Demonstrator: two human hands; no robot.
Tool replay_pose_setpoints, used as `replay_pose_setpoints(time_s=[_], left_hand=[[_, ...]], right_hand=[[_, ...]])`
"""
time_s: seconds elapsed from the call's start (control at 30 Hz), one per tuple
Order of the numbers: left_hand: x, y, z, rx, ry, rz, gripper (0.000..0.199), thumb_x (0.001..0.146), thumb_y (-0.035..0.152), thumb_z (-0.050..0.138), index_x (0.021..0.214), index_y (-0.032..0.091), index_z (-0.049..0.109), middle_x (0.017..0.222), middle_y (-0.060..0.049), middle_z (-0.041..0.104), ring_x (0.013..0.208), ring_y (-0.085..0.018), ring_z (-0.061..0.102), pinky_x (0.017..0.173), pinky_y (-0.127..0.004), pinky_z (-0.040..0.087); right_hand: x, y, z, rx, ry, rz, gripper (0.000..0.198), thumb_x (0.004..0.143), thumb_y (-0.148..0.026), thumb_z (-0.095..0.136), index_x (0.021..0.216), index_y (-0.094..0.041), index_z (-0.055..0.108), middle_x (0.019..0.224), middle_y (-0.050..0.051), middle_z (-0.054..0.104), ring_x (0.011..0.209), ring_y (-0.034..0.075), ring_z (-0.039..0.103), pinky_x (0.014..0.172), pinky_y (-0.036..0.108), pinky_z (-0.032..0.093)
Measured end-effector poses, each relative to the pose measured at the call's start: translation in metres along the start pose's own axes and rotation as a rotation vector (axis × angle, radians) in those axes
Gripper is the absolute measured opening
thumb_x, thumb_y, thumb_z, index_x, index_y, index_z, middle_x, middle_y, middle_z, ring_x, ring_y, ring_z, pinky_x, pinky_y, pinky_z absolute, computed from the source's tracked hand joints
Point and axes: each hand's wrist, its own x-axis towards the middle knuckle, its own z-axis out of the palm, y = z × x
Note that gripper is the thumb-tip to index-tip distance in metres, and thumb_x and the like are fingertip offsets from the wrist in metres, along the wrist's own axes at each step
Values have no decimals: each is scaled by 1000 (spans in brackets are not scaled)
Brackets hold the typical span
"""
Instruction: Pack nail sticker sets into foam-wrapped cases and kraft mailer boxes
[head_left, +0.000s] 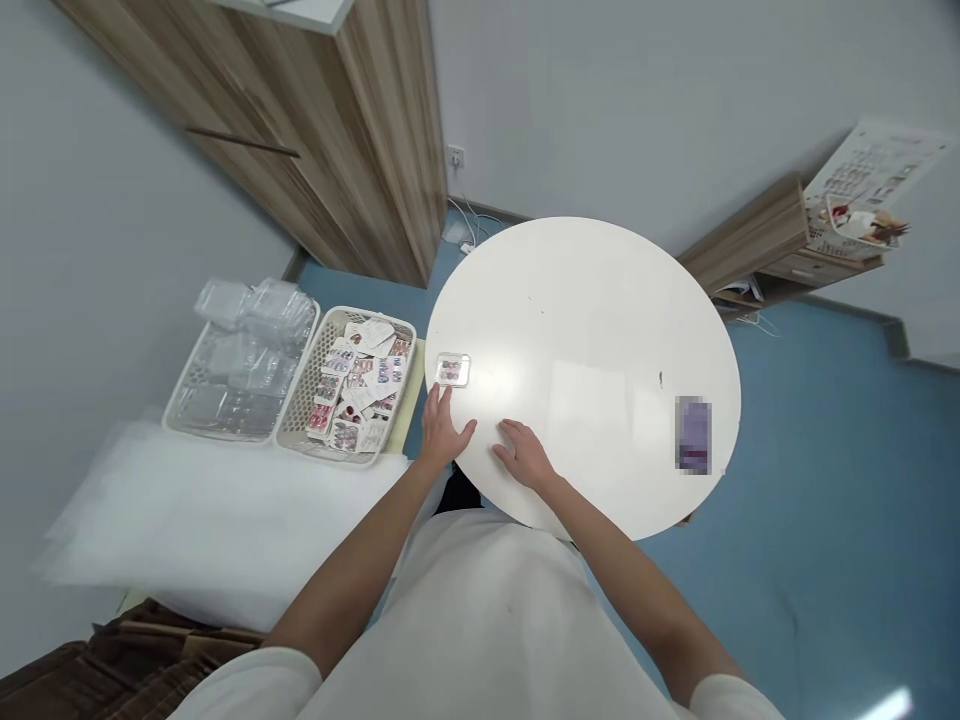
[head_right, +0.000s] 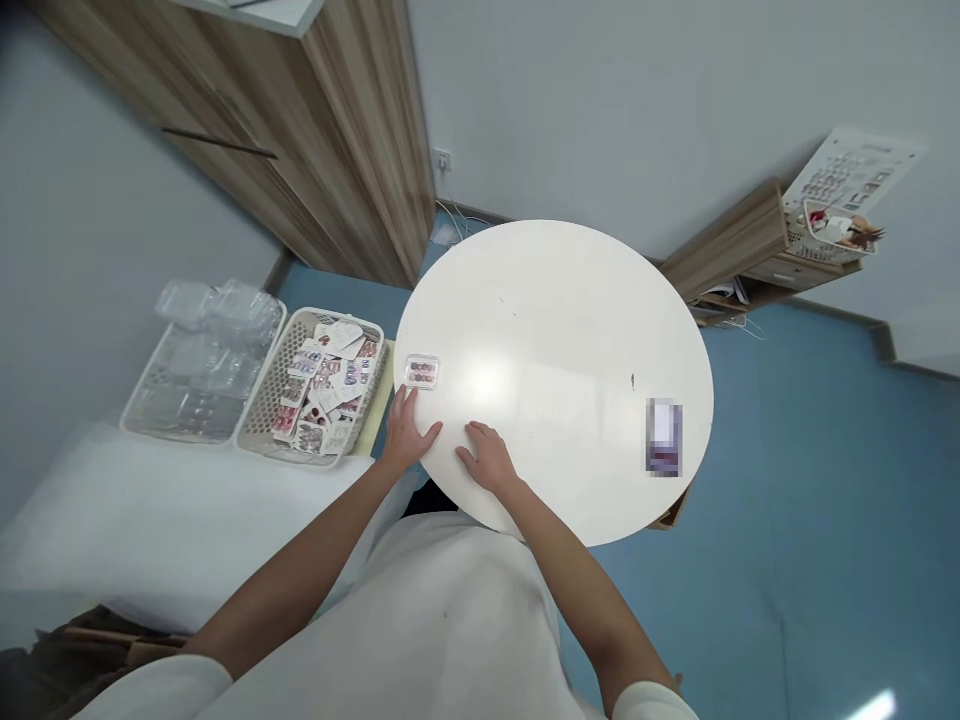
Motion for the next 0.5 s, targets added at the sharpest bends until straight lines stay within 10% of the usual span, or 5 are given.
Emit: replay_pose_setpoints(time_s=[0.3,0.5], left_hand=[[35,-21,-9,-152,9,-32,72,71,32,53,132,12,19,134,-15,31,123,-30,27,100,-46,26],[37,-25,-11,-152,27,-37,64,68,28,55,126,14,32,125,-12,42,117,-30,33,97,-45,29]], right_hand=[[71,-50,19,524,-20,168,67,76,-59,39,133,-27,24,143,1,15,131,21,15,103,40,25],[85,-58,20,698,27,202,64,76,-59,40,131,-27,30,141,0,23,129,20,20,105,38,22]])
